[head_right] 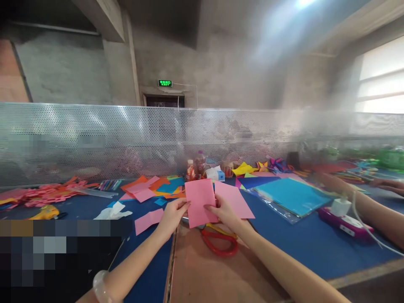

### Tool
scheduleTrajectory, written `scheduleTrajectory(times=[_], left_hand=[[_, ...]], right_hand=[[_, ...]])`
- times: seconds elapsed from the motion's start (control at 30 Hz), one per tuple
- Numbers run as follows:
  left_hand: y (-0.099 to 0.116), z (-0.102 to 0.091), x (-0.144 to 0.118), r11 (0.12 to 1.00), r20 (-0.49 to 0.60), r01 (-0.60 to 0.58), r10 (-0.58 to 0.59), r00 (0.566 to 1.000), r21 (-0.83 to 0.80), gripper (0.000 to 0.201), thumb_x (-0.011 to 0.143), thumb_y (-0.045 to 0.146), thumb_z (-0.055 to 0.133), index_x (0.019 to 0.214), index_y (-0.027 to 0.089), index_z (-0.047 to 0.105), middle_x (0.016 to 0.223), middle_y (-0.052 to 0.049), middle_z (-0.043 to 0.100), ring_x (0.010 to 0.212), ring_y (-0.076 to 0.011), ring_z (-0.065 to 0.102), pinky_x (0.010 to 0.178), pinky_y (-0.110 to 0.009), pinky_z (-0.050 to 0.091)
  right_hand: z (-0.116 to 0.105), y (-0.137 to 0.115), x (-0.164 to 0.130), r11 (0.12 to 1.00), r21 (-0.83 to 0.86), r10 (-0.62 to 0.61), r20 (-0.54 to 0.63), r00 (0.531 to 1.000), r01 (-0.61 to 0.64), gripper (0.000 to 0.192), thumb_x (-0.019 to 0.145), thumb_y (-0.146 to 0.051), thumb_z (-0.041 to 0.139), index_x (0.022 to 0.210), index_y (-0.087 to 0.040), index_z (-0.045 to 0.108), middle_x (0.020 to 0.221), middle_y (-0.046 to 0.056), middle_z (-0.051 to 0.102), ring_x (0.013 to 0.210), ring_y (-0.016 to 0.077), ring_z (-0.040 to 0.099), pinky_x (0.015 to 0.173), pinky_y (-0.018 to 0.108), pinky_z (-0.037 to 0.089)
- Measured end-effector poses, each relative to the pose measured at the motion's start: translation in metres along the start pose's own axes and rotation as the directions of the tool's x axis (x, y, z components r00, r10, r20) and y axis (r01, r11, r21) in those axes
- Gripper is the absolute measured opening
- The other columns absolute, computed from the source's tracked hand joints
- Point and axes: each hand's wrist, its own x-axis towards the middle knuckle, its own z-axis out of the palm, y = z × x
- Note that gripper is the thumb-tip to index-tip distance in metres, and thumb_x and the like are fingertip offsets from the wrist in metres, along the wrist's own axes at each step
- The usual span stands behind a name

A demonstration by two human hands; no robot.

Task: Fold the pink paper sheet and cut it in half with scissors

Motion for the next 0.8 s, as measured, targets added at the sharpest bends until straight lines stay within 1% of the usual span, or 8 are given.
scheduleTrajectory(times=[0.13,0.23,0.37,0.57,0.7,0.8], left_hand=[[-0.002,-0.002,0.001,0.999,-0.020,-0.020,0.020,1.000,0.031,0.030,0.074,0.035,0.059,0.096,0.017,0.067,0.095,-0.009,0.068,0.088,-0.0261,0.062,0.074,-0.035,0.049],[-0.003,-0.002,0.001,1.000,-0.017,-0.006,0.006,1.000,0.018,0.030,0.074,0.036,0.060,0.096,0.017,0.066,0.095,-0.009,0.068,0.087,-0.0260,0.062,0.072,-0.035,0.049],[-0.003,-0.001,0.000,1.000,-0.010,0.008,-0.008,1.000,-0.010,0.030,0.074,0.035,0.060,0.097,0.016,0.066,0.097,-0.009,0.068,0.093,-0.0262,0.061,0.076,-0.035,0.049],[-0.001,0.001,0.000,0.999,0.012,0.038,-0.038,0.999,-0.029,0.031,0.075,0.034,0.059,0.099,0.015,0.064,0.096,-0.009,0.068,0.084,-0.0255,0.063,0.072,-0.037,0.051],[-0.003,0.000,0.000,0.999,0.016,0.032,-0.032,0.999,-0.016,0.030,0.076,0.033,0.058,0.099,0.015,0.065,0.098,-0.009,0.067,0.088,-0.0255,0.062,0.075,-0.036,0.051],[-0.004,0.000,0.000,0.999,0.022,0.035,-0.034,0.999,-0.014,0.030,0.077,0.033,0.058,0.100,0.015,0.064,0.098,-0.009,0.067,0.087,-0.0249,0.063,0.074,-0.036,0.051]], right_hand=[[0.001,-0.001,-0.001,1.000,-0.027,0.000,0.011,1.000,0.001,0.042,0.068,-0.040,0.066,0.099,-0.013,0.059,0.099,0.010,0.067,0.092,0.0268,0.061,0.078,0.039,0.049],[0.001,-0.001,-0.001,1.000,-0.028,0.007,0.022,1.000,-0.007,0.042,0.068,-0.041,0.065,0.100,-0.013,0.060,0.098,0.010,0.067,0.091,0.0271,0.061,0.076,0.039,0.049],[-0.002,0.004,0.000,0.999,-0.049,0.000,0.002,1.000,0.000,0.039,0.069,-0.039,0.065,0.098,-0.014,0.060,0.097,0.009,0.067,0.087,0.0258,0.061,0.073,0.038,0.049],[-0.004,0.010,0.001,0.997,-0.072,-0.014,-0.012,1.000,0.013,0.036,0.070,-0.039,0.064,0.097,-0.014,0.061,0.095,0.008,0.068,0.085,0.0251,0.061,0.071,0.036,0.049],[-0.004,0.010,0.001,0.998,-0.053,-0.015,0.000,1.000,0.015,0.037,0.070,-0.038,0.064,0.098,-0.015,0.060,0.097,0.009,0.067,0.086,0.0248,0.061,0.072,0.036,0.049],[-0.004,0.009,0.000,0.999,-0.045,-0.012,0.008,1.000,0.013,0.036,0.071,-0.036,0.064,0.099,-0.014,0.060,0.099,0.009,0.067,0.088,0.0246,0.061,0.072,0.035,0.049]])
